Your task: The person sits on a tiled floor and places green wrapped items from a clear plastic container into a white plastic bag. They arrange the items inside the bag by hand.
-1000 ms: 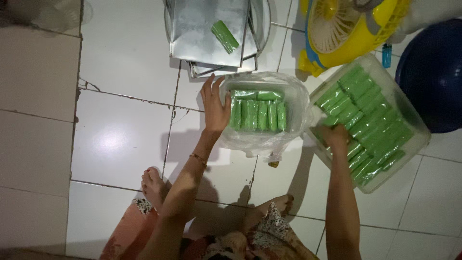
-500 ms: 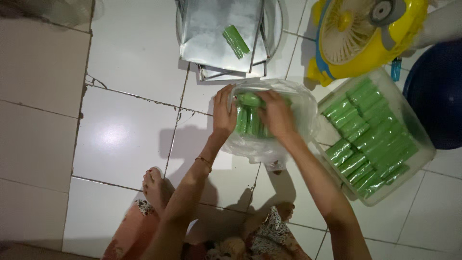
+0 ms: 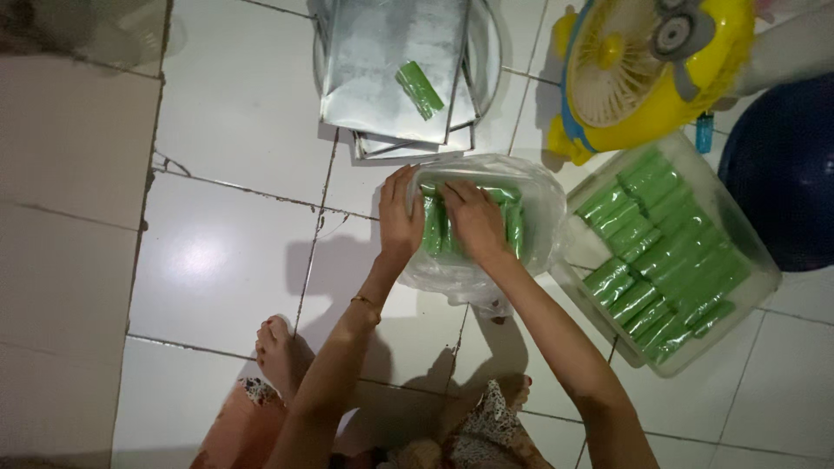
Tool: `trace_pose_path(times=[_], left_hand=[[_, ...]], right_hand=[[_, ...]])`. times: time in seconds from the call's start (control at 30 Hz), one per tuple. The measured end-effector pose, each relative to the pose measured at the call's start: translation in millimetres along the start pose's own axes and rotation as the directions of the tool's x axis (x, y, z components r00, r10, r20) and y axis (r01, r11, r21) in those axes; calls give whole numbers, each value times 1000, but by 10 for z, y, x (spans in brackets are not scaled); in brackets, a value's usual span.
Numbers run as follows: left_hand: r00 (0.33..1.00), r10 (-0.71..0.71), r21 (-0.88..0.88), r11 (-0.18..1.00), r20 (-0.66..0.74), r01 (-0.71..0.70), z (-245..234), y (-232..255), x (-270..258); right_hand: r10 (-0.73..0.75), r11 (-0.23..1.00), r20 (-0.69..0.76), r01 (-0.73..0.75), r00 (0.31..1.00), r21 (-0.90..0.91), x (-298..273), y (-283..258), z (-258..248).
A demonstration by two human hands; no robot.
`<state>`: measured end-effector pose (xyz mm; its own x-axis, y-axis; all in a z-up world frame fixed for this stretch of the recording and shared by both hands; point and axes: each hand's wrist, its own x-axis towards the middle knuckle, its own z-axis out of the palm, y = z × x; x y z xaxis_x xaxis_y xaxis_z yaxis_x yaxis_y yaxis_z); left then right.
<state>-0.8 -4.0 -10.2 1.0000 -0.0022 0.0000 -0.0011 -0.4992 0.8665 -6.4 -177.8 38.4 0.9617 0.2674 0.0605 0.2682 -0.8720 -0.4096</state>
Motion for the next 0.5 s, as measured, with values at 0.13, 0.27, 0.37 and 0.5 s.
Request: trace_pose_path(times=[0.13,0.27,0.37,0.5], left_hand=[[998,55,60,997,-8,-54,-51,39,-27],[993,111,218,971,-33,-101,-36,184,-56],[992,124,301,946,1,-119,37,337,-104],[988,138,338,928,74,-155,170,523,-99]], right_hand=[[170,945,-134,-122,976,304,-408,73,-574],[332,926,-473,-186,816,330,-997,708,-1091],[587,797,-408,-409,699,445,-1330,1627,-1002],[765,528,-193,-427,614,734,-1600,2727,-343]])
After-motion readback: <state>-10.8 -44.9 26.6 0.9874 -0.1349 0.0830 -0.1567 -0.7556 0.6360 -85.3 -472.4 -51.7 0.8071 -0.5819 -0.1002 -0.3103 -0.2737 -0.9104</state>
